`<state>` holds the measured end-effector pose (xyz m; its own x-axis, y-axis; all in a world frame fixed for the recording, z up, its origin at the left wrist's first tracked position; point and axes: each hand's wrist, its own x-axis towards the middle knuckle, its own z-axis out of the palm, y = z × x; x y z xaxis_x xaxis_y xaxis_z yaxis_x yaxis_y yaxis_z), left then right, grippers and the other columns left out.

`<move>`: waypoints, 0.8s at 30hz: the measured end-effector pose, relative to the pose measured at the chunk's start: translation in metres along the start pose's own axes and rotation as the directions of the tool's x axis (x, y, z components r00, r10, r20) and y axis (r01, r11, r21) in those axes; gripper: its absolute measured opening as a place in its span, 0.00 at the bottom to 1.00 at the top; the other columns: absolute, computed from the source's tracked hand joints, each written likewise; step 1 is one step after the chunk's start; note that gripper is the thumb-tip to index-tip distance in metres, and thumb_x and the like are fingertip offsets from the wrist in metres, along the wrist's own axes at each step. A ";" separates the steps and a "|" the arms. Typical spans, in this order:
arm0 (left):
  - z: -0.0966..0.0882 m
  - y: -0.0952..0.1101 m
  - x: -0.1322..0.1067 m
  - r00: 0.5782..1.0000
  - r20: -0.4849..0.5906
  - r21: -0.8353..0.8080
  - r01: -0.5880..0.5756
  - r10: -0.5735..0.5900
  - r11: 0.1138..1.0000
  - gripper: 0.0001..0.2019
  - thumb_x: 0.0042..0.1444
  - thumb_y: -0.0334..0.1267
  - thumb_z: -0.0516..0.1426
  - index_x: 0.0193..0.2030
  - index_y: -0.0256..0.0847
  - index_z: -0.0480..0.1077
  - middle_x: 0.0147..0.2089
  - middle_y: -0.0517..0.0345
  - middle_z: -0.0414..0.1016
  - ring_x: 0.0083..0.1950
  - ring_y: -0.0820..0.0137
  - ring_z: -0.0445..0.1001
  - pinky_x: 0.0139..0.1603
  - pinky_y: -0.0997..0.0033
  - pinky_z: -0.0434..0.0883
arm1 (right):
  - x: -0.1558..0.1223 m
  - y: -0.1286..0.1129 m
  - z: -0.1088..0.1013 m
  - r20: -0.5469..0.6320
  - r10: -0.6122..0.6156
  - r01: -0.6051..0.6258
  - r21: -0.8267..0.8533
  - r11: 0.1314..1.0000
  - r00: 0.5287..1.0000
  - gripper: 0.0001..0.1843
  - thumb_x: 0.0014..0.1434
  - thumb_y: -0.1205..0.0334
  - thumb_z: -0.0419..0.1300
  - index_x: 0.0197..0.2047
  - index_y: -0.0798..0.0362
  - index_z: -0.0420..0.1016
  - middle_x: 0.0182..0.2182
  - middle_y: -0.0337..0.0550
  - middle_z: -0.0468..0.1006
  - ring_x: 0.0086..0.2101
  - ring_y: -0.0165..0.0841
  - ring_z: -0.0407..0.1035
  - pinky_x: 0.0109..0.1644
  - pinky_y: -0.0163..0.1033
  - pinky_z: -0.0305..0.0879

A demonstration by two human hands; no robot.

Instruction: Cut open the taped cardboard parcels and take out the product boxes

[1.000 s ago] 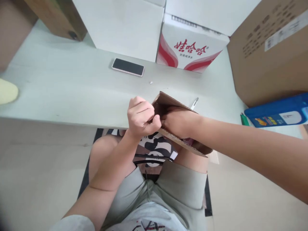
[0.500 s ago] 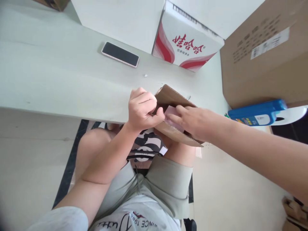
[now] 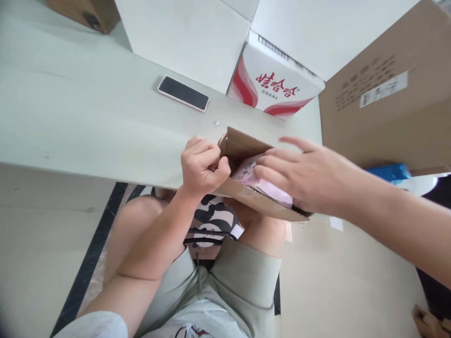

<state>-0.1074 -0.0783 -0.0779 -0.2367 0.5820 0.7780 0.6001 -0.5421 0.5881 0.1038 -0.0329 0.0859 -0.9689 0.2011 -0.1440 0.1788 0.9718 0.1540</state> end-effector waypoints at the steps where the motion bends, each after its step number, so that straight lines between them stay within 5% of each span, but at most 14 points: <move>1: -0.001 0.000 0.000 0.999 -0.034 -0.020 -0.021 0.021 1.000 0.19 0.64 0.39 0.54 0.22 0.44 0.55 0.23 0.58 0.65 0.32 0.65 0.64 0.38 0.59 0.63 | -0.006 0.001 -0.012 -0.073 0.031 -0.033 -0.017 0.999 0.997 0.19 0.68 0.61 0.56 0.60 0.43 0.75 0.55 0.46 0.84 0.54 0.42 0.78 0.68 0.56 0.65; 5: -0.003 0.000 0.001 0.992 -0.108 -0.063 -0.066 0.058 0.996 0.23 0.74 0.40 0.48 0.24 0.43 0.60 0.25 0.59 0.71 0.30 0.67 0.66 0.37 0.60 0.63 | -0.029 0.002 -0.044 -0.260 0.275 -0.240 0.159 0.958 0.925 0.29 0.61 0.39 0.68 0.61 0.36 0.71 0.59 0.43 0.79 0.59 0.47 0.75 0.64 0.56 0.73; 10: 0.000 -0.012 0.012 0.986 -0.156 -0.025 -0.058 0.054 0.998 0.28 0.78 0.45 0.45 0.22 0.43 0.59 0.22 0.60 0.69 0.27 0.69 0.66 0.34 0.60 0.62 | -0.055 0.009 -0.036 -0.353 0.498 -0.368 0.376 0.851 0.792 0.51 0.39 0.35 0.81 0.64 0.33 0.67 0.60 0.42 0.75 0.56 0.49 0.76 0.59 0.58 0.80; 13: 0.010 -0.023 0.028 0.994 -0.103 0.069 -0.024 0.031 0.997 0.29 0.77 0.47 0.45 0.20 0.43 0.55 0.20 0.60 0.64 0.26 0.70 0.64 0.33 0.61 0.62 | -0.056 0.024 -0.015 -0.442 0.569 -0.313 0.526 0.791 0.693 0.53 0.40 0.40 0.81 0.66 0.33 0.64 0.62 0.43 0.73 0.59 0.48 0.75 0.52 0.52 0.82; 15: 0.016 -0.027 0.043 0.999 -0.049 0.161 0.001 0.007 0.987 0.28 0.76 0.50 0.46 0.21 0.45 0.59 0.24 0.59 0.67 0.29 0.70 0.68 0.34 0.61 0.66 | -0.050 0.036 0.002 -0.469 0.656 -0.245 0.671 0.700 0.592 0.49 0.41 0.42 0.81 0.62 0.35 0.64 0.63 0.42 0.73 0.63 0.48 0.71 0.55 0.53 0.81; 18: 0.014 -0.024 0.077 0.997 -0.010 0.181 -0.069 0.072 0.981 0.19 0.68 0.58 0.55 0.41 0.45 0.74 0.44 0.52 0.78 0.46 0.63 0.77 0.50 0.54 0.75 | -0.033 0.054 0.023 -0.382 0.811 -0.137 0.865 0.482 0.442 0.45 0.43 0.41 0.79 0.59 0.39 0.66 0.61 0.43 0.75 0.64 0.51 0.70 0.61 0.59 0.77; 21: 0.005 -0.017 0.125 0.974 0.195 0.004 -0.119 0.116 0.993 0.33 0.51 0.66 0.68 0.56 0.47 0.73 0.63 0.46 0.75 0.66 0.50 0.74 0.66 0.47 0.72 | -0.015 0.069 0.034 -0.255 0.859 -0.002 0.958 0.285 0.444 0.41 0.45 0.42 0.75 0.59 0.41 0.68 0.56 0.43 0.78 0.60 0.52 0.74 0.59 0.60 0.77; 24: 0.010 -0.015 0.174 0.851 0.525 -0.172 0.093 0.012 0.981 0.39 0.41 0.67 0.73 0.56 0.50 0.73 0.60 0.50 0.78 0.69 0.45 0.73 0.64 0.47 0.75 | 0.005 0.086 0.031 -0.193 0.845 0.102 0.981 0.165 0.499 0.35 0.47 0.51 0.71 0.59 0.45 0.70 0.50 0.44 0.80 0.52 0.48 0.77 0.56 0.58 0.78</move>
<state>-0.1499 0.0373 0.0460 0.2065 0.8069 0.5534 0.4349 -0.5824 0.6868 0.1199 0.0557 0.0681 -0.3654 0.8974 0.2472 0.0987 0.3014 -0.9484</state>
